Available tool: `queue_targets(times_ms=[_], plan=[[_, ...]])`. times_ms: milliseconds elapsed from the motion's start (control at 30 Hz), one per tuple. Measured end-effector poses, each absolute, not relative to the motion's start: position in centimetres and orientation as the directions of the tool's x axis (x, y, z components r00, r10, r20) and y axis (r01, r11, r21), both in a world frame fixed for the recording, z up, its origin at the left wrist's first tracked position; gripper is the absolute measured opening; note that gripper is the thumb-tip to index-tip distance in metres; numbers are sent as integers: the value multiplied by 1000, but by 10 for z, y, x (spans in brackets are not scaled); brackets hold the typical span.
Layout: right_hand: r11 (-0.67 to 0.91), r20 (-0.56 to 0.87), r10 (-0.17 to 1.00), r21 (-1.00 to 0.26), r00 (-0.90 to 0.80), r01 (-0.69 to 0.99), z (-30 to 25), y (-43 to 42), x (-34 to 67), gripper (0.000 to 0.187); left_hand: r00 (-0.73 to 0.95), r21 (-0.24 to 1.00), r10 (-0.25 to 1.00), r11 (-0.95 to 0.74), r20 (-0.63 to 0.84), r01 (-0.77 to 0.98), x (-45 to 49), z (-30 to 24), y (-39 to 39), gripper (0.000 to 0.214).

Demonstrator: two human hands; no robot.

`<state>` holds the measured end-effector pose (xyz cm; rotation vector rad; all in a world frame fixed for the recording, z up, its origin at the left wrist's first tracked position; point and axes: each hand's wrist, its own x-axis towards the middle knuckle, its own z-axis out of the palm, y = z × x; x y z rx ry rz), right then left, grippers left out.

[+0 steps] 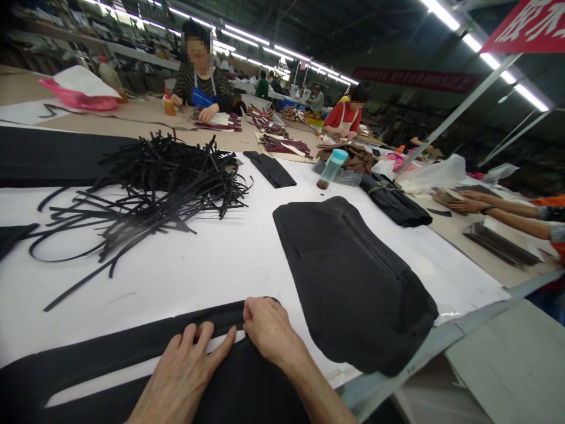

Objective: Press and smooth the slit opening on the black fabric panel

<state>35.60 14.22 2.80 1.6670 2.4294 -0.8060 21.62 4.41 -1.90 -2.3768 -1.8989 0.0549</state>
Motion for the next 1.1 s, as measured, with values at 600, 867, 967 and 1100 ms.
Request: queue_targets(times_ms=[600, 867, 967, 1100], plan=[[142, -342, 880, -472, -329, 870, 12, 141, 373, 6, 221, -53, 959, -233, -176, 971, 225, -1, 60, 74], [133, -322, 877, -550, -357, 824, 14, 133, 382, 12, 216, -54, 976, -218, -39, 974, 220, -12, 51, 73], [91, -313, 899, -548, -305, 832, 14, 129, 385, 10, 214, 42, 976, -215, 28, 976, 205, -23, 45, 77], [53, -263, 939, -522, -220, 851, 21, 125, 383, 14, 253, 104, 943, -280, 218, 954, 178, -28, 32, 66]])
